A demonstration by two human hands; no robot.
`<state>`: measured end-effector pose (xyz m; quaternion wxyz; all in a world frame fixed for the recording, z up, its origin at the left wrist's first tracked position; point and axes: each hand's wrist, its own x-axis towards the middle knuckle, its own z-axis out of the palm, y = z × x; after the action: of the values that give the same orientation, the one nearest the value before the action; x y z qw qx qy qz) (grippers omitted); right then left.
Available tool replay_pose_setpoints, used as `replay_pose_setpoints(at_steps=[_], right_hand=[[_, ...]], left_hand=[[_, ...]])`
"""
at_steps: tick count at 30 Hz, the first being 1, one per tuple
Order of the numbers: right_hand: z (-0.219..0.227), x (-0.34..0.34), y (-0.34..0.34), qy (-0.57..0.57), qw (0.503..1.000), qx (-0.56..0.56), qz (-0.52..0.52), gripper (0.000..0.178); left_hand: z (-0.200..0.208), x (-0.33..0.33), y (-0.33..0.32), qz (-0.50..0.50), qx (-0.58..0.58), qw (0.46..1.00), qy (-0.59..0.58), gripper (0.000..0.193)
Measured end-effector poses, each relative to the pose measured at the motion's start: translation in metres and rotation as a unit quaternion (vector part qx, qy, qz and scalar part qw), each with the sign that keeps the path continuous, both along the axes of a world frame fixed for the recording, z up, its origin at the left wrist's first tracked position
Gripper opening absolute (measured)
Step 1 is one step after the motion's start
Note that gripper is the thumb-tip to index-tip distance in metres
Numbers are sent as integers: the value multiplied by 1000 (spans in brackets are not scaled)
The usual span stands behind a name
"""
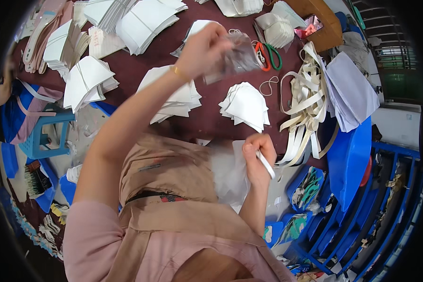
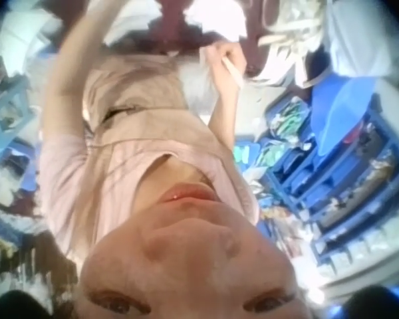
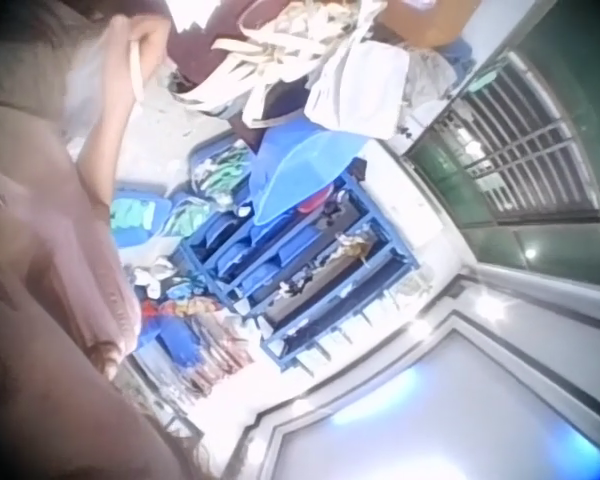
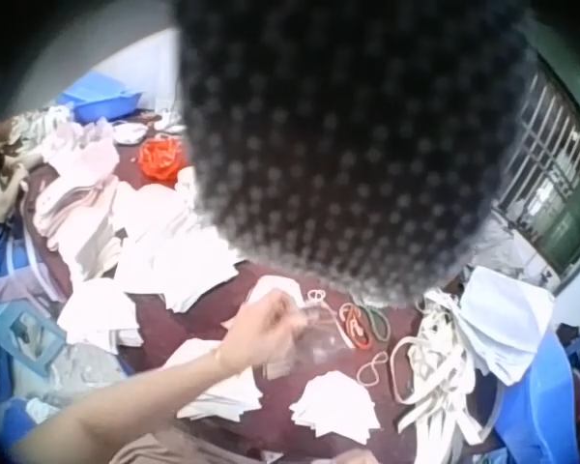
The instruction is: Assemble shoe components by attaching decorative holographic pieces to shoe liners.
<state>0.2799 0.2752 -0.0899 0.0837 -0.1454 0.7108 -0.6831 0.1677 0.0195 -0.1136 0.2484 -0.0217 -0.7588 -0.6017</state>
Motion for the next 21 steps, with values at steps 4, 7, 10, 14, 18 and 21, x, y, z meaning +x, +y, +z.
replay_pose_setpoints(at_steps=[4,7,10,14,18,21], right_hand=[[-6,-5,-24,-8,997,74,27,24],[14,-10,-38,77,986,146,0,24],[5,-18,-31,254,920,297,12,24],[6,-12,-28,188,943,240,132,26],[9,-18,-22,4,997,-66,38,21],[16,-20,-22,-32,999,-26,-5,20]], left_hand=[[-3,81,33,-298,208,920,-148,20],[5,104,45,-135,133,969,-157,26],[1,115,55,-157,247,929,-226,33],[13,122,62,-172,217,940,-201,23],[24,127,63,-220,205,929,-215,21],[26,132,67,-259,321,884,-220,28]])
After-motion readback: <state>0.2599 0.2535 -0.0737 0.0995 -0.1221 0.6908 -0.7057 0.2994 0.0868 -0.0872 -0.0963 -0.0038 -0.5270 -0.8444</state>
